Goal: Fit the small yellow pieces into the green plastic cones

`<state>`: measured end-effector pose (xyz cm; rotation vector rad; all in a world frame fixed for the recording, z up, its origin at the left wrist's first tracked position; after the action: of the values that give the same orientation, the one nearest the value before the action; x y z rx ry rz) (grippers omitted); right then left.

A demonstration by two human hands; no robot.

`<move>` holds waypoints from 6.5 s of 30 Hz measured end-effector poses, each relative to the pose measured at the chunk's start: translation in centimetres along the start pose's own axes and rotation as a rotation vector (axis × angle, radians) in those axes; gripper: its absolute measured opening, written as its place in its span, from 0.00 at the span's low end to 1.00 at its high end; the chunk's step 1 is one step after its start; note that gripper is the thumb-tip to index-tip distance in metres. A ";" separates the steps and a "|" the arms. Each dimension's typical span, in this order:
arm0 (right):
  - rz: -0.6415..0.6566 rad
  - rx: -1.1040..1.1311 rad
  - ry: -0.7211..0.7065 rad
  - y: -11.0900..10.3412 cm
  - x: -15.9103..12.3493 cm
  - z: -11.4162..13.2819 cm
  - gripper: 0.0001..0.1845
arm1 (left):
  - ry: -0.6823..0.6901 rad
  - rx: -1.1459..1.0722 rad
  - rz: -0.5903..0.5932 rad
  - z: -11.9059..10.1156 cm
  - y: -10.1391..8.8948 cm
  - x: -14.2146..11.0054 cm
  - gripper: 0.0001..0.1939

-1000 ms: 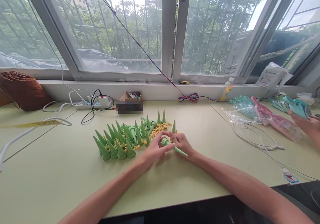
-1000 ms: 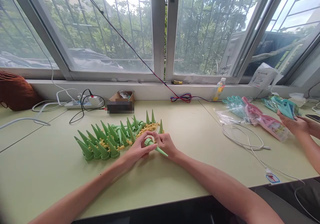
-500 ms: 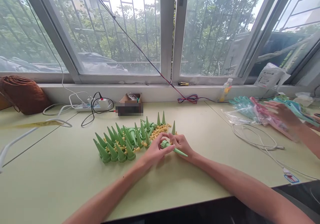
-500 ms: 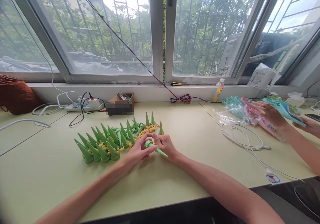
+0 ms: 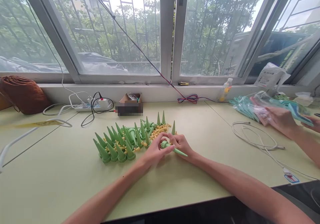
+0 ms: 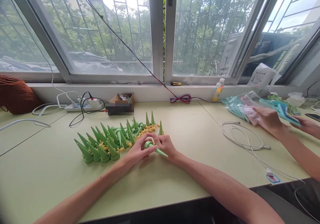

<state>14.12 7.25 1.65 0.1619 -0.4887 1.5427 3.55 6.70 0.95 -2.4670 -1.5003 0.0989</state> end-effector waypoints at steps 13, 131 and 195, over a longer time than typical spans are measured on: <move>0.017 -0.007 0.010 0.1 0.1 0.3 0.33 | 0.036 0.067 -0.010 -0.6 -0.2 -0.1 0.20; -0.066 0.009 -0.053 -0.8 0.2 0.7 0.32 | 0.270 0.307 -0.042 -2.3 0.6 -0.8 0.27; -0.049 0.006 -0.004 -0.7 0.0 1.2 0.36 | 0.312 0.295 -0.050 -2.9 0.7 -1.0 0.25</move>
<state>14.60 6.72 2.86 0.1804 -0.4805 1.4967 4.22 4.96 3.47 -2.0983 -1.3082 -0.0672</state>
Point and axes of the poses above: each hand's wrist, its own x-axis towards the middle knuckle, its own y-axis out of the palm, z = x × y, the point moved 8 cm from there along x, towards the middle knuckle, and after that the axes turned 5 degrees about -z, right-handed, at the moved point
